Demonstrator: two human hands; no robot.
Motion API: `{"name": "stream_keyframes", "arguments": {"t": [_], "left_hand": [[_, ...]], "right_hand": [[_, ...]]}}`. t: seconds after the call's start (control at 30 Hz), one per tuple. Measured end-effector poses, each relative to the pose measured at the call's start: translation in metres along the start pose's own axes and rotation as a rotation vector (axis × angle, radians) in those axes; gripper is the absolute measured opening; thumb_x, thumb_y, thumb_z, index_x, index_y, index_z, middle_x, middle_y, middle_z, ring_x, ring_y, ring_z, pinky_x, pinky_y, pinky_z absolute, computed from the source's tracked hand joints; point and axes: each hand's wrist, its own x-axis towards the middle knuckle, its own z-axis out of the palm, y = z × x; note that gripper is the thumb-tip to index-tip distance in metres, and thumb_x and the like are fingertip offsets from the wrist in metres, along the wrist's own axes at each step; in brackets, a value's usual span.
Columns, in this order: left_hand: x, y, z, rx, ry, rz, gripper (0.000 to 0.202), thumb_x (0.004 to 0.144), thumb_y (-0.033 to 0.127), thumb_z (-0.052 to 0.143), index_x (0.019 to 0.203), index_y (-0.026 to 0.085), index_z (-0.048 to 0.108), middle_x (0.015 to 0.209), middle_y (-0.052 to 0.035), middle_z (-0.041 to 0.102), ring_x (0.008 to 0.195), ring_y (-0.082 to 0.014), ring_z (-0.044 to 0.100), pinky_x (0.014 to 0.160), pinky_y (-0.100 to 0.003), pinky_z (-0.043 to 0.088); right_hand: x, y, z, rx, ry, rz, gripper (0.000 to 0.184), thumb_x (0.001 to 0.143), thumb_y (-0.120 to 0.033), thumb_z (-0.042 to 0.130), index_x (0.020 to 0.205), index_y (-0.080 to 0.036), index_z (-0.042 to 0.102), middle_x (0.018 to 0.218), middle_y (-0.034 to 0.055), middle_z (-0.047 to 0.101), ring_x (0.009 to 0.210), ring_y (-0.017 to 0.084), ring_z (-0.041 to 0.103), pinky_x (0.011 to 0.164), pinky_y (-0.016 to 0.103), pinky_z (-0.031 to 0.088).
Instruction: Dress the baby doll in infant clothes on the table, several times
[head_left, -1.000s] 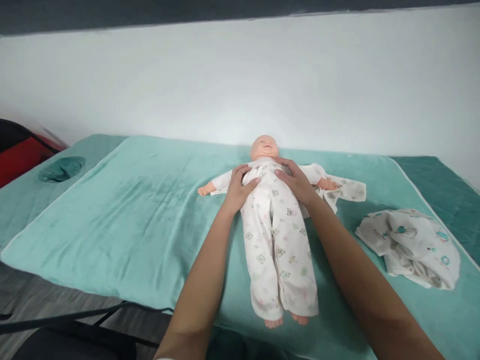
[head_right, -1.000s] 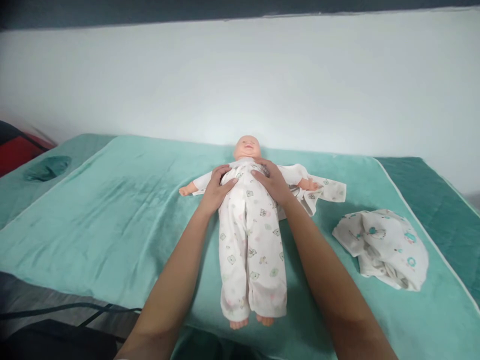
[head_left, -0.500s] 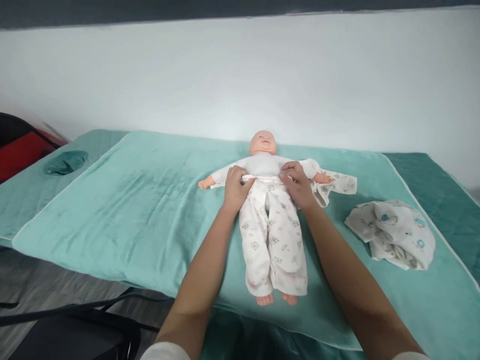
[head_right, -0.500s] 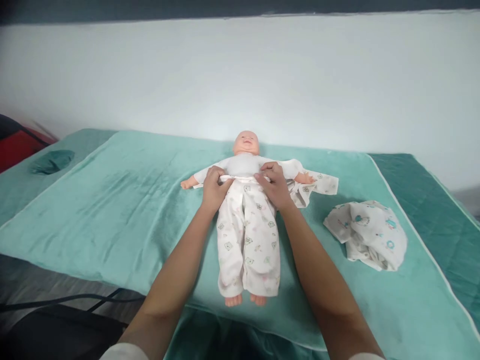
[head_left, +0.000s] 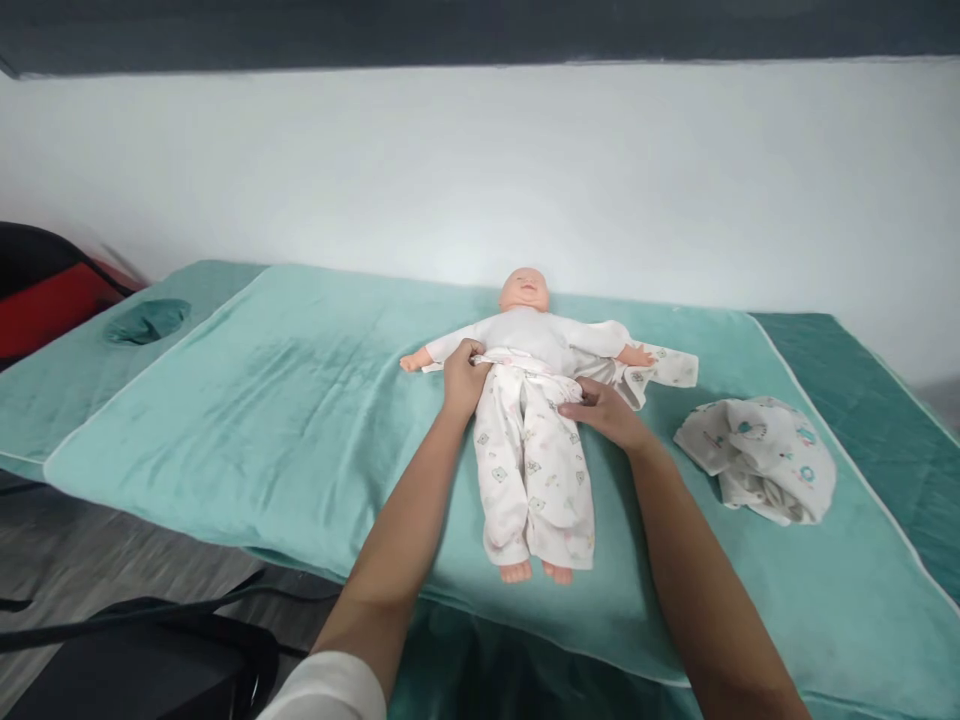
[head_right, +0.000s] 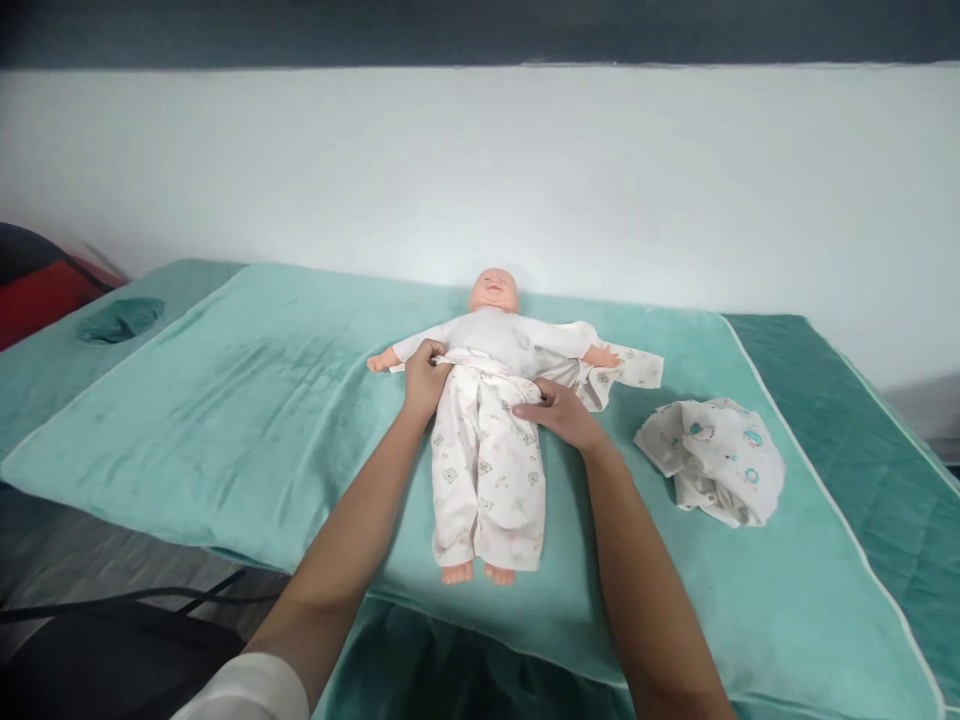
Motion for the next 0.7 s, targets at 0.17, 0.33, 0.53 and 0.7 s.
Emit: {"name": "stream_keyframes", "arguments": {"t": [0.17, 0.33, 0.53, 0.7], "left_hand": [[-0.004, 0.002, 0.0, -0.036, 0.024, -0.009, 0.009, 0.071, 0.014, 0.057, 0.075, 0.021, 0.054, 0.074, 0.0037, 0.06, 0.072, -0.0151, 0.053, 0.07, -0.027, 0.043], [-0.039, 0.012, -0.012, -0.1, 0.052, 0.13, 0.01, 0.072, 0.014, 0.06, 0.065, 0.021, 0.056, 0.07, 0.0022, 0.058, 0.072, -0.0155, 0.055, 0.071, -0.029, 0.044], [-0.101, 0.017, -0.029, -0.099, 0.039, 0.148, 0.014, 0.084, 0.023, 0.065, 0.071, 0.021, 0.061, 0.086, -0.003, 0.065, 0.087, -0.0184, 0.063, 0.082, -0.032, 0.05], [-0.099, 0.011, -0.023, -0.292, -0.084, -0.041, 0.023, 0.086, 0.037, 0.068, 0.1, 0.022, 0.058, 0.128, -0.0083, 0.062, 0.115, -0.021, 0.061, 0.098, -0.035, 0.049]], "right_hand": [[0.001, 0.0, 0.004, -0.134, 0.128, 0.043, 0.042, 0.065, -0.054, 0.086, 0.075, -0.021, 0.062, 0.073, -0.0042, 0.057, 0.073, 0.016, 0.049, 0.066, 0.027, 0.037], [0.005, 0.007, 0.01, -0.195, 0.28, 0.007, 0.037, 0.069, -0.05, 0.08, 0.072, -0.021, 0.057, 0.067, -0.0048, 0.05, 0.069, 0.015, 0.044, 0.063, 0.028, 0.033], [0.008, 0.015, 0.021, -0.171, 0.494, -0.148, 0.019, 0.072, -0.032, 0.067, 0.071, -0.023, 0.05, 0.067, -0.0053, 0.047, 0.067, 0.014, 0.042, 0.065, 0.028, 0.033], [0.009, 0.018, 0.029, -0.133, 0.441, -0.183, 0.013, 0.077, -0.03, 0.061, 0.084, -0.023, 0.053, 0.075, -0.0037, 0.056, 0.074, 0.017, 0.051, 0.073, 0.03, 0.038]]}}
